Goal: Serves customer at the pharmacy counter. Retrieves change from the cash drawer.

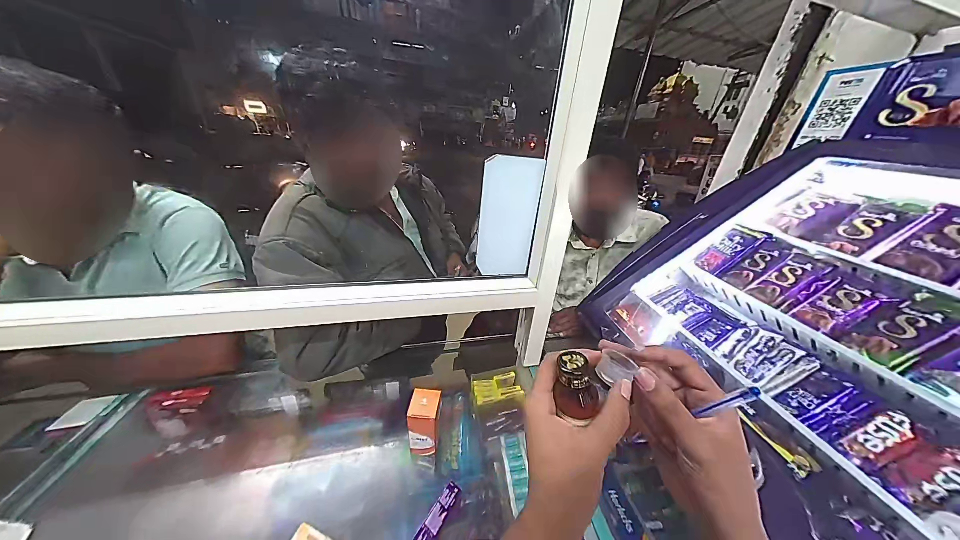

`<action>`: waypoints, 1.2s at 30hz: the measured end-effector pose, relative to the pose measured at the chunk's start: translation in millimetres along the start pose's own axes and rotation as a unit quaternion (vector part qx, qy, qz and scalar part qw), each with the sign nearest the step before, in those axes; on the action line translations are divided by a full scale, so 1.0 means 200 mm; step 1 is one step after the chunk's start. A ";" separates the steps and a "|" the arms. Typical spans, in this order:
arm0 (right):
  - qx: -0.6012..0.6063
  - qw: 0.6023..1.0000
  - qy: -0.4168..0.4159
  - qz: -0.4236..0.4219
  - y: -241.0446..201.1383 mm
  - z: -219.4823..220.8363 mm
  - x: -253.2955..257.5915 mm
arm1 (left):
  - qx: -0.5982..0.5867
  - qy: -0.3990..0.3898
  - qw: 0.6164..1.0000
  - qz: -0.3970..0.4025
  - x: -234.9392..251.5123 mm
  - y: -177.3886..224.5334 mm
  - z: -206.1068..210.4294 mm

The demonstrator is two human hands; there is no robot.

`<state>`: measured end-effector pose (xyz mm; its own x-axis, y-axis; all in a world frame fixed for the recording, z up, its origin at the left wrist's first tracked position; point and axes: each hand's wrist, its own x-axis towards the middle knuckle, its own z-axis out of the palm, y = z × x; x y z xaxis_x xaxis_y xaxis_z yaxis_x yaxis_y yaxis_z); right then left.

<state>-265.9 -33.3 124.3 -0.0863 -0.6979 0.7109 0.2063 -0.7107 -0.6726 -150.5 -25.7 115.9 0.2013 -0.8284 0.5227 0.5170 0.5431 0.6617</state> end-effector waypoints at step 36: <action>-0.145 0.987 -0.044 -0.047 -0.09 -0.07 0.03 | -0.258 -0.094 0.871 -0.407 0.02 0.03 -0.03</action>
<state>-284.7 -25.3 137.8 -0.0032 -0.6257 0.7800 -0.0875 -0.7769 -0.6235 -142.1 -26.6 118.9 -0.5214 -0.8470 0.1032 0.7395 -0.3882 0.5500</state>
